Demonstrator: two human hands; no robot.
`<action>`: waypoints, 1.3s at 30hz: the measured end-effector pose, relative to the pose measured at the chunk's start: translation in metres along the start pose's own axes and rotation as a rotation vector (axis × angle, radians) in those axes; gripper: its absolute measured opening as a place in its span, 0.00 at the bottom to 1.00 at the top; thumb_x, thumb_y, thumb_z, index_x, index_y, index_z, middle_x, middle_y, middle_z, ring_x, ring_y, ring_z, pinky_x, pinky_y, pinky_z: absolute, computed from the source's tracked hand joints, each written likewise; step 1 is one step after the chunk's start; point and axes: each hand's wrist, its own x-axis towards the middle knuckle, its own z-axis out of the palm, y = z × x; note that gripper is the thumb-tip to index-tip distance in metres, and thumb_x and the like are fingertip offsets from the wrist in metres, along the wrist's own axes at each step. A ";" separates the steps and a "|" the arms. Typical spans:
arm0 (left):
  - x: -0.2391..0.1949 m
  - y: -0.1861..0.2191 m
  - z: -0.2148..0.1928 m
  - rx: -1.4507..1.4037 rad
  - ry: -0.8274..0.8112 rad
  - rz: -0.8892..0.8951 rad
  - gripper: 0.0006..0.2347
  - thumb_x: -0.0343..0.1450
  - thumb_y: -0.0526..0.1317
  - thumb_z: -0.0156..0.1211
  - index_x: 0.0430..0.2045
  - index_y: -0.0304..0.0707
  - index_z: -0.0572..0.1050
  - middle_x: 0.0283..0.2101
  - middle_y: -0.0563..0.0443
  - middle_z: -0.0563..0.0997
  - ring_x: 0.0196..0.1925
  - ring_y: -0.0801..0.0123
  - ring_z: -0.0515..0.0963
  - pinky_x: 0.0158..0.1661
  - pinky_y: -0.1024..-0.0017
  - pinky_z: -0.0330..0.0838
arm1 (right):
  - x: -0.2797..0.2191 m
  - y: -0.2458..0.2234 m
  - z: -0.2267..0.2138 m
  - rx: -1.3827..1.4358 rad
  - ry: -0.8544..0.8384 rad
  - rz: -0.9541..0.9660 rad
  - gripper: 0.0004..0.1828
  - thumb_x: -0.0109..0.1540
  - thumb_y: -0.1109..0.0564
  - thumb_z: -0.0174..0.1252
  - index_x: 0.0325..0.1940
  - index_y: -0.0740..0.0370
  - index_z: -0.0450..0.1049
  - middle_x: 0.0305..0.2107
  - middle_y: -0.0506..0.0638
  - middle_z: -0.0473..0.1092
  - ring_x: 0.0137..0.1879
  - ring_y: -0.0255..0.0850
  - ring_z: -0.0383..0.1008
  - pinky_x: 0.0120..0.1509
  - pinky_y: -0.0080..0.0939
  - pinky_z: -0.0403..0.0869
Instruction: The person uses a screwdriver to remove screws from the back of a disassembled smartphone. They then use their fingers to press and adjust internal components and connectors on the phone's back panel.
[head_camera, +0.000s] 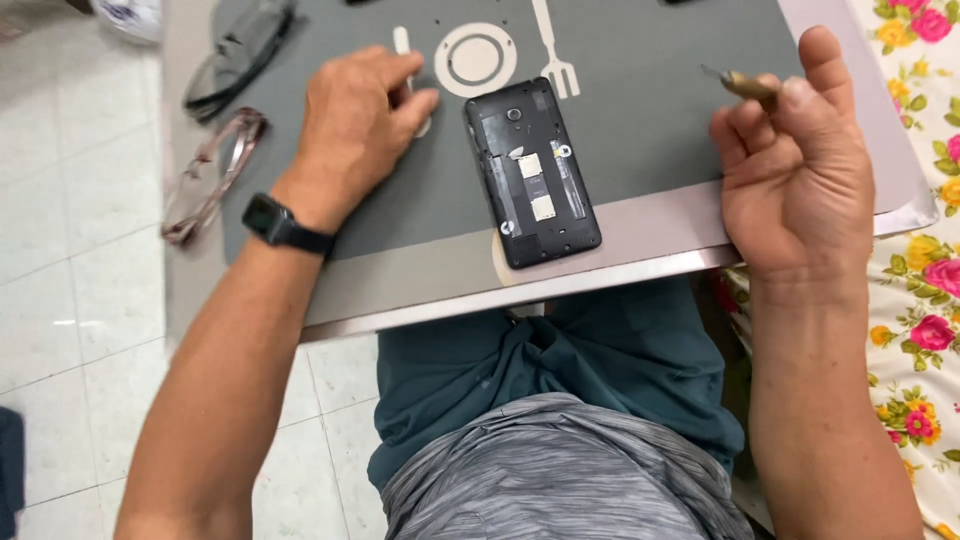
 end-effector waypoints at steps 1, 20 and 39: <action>-0.009 0.009 -0.011 0.013 0.011 0.002 0.07 0.74 0.38 0.77 0.33 0.41 0.81 0.27 0.52 0.79 0.28 0.59 0.76 0.29 0.57 0.67 | 0.000 0.000 0.003 0.006 -0.015 -0.005 0.28 0.70 0.60 0.66 0.75 0.48 0.71 0.44 0.45 0.80 0.42 0.33 0.83 0.64 0.39 0.86; -0.099 0.155 -0.044 0.035 -0.190 -0.028 0.37 0.68 0.62 0.75 0.72 0.51 0.67 0.73 0.44 0.70 0.77 0.42 0.66 0.72 0.33 0.54 | -0.097 0.013 0.054 -1.137 -0.433 -0.880 0.16 0.76 0.70 0.70 0.66 0.70 0.76 0.34 0.54 0.71 0.34 0.38 0.70 0.42 0.35 0.77; -0.102 0.151 -0.041 0.018 -0.150 -0.018 0.38 0.66 0.61 0.78 0.71 0.53 0.69 0.73 0.44 0.70 0.76 0.41 0.67 0.71 0.34 0.55 | -0.096 0.014 0.064 -1.497 -0.568 -1.085 0.15 0.74 0.66 0.72 0.64 0.64 0.80 0.35 0.47 0.76 0.35 0.37 0.76 0.43 0.40 0.73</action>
